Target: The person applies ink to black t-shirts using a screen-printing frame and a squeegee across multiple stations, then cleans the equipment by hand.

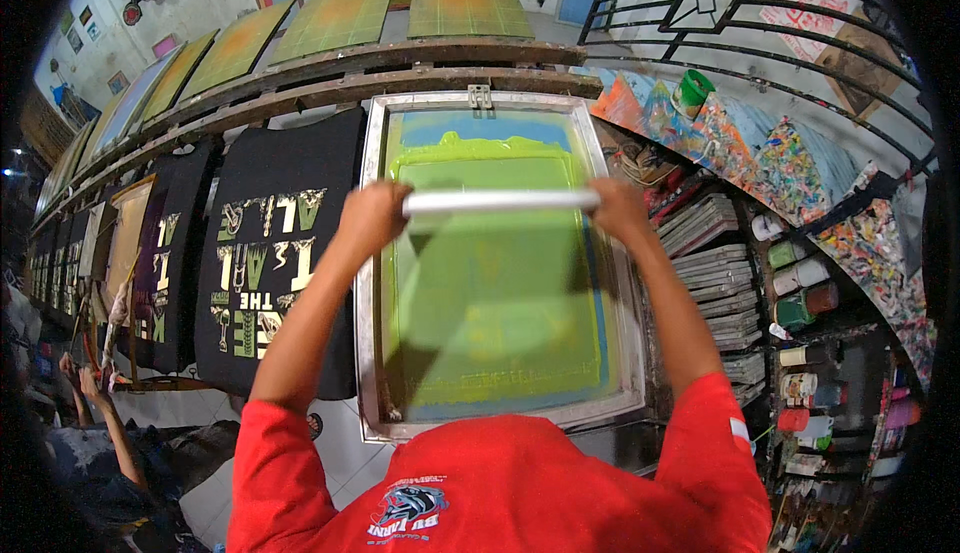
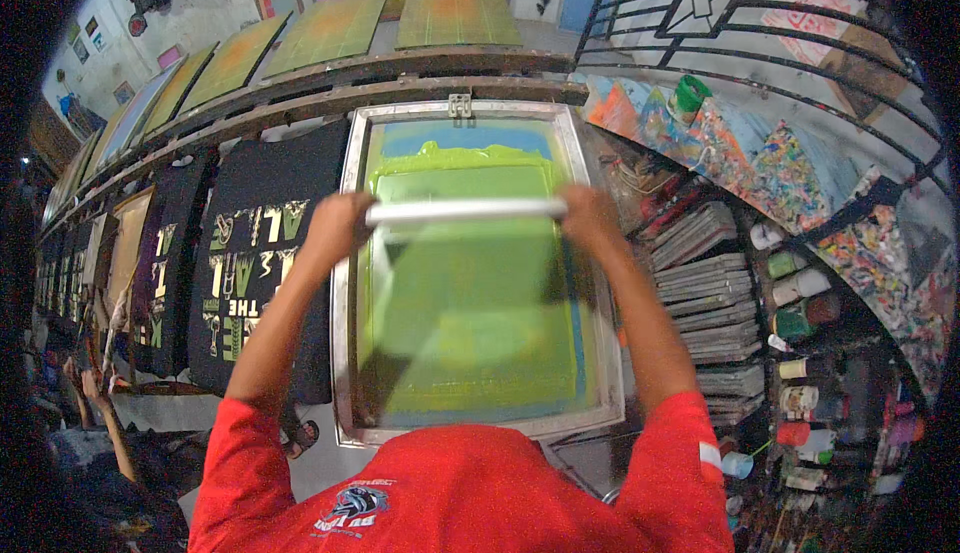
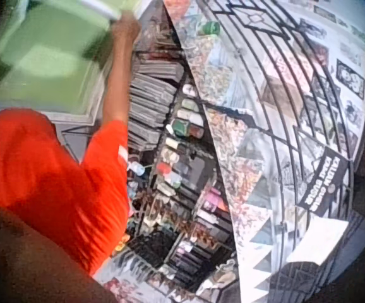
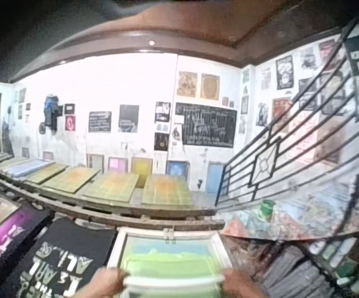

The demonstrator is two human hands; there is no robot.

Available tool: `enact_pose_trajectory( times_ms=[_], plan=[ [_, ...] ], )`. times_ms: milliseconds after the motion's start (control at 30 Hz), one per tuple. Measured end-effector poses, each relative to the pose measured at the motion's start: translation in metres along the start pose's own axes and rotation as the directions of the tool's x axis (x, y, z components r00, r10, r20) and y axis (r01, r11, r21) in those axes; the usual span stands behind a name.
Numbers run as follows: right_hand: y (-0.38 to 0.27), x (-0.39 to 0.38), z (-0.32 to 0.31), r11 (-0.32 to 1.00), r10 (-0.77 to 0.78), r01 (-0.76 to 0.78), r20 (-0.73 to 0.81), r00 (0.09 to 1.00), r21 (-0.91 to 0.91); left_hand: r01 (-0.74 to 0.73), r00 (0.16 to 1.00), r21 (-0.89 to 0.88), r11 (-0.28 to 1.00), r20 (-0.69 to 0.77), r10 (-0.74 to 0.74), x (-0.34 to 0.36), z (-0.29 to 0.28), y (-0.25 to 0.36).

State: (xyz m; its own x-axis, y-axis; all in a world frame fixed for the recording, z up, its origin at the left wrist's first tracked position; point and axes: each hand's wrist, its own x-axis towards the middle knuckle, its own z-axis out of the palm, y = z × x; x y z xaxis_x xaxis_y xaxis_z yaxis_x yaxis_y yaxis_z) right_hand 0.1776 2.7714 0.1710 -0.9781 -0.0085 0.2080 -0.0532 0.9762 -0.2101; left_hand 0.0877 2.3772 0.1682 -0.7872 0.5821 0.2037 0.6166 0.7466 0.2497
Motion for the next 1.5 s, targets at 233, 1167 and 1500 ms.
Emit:
enact_pose_trajectory(
  times_ms=[233,1167,1500],
  plan=[
    [0.039,0.17,0.071,0.997,-0.079,0.076,-0.127,0.989,-0.032,-0.033,0.979,-0.06,0.998,-0.204,0.02,0.14,0.052,-0.087],
    [0.009,0.082,0.005,0.974,-0.222,0.181,0.413,0.883,0.136,0.052,0.911,-0.208,0.977,0.411,0.039,0.063,0.001,-0.053],
    [-0.048,-0.168,-0.033,0.994,-0.091,0.041,0.558,0.825,0.101,0.119,0.847,-0.314,0.942,0.527,0.069,-0.156,-0.024,0.078]
  ],
)
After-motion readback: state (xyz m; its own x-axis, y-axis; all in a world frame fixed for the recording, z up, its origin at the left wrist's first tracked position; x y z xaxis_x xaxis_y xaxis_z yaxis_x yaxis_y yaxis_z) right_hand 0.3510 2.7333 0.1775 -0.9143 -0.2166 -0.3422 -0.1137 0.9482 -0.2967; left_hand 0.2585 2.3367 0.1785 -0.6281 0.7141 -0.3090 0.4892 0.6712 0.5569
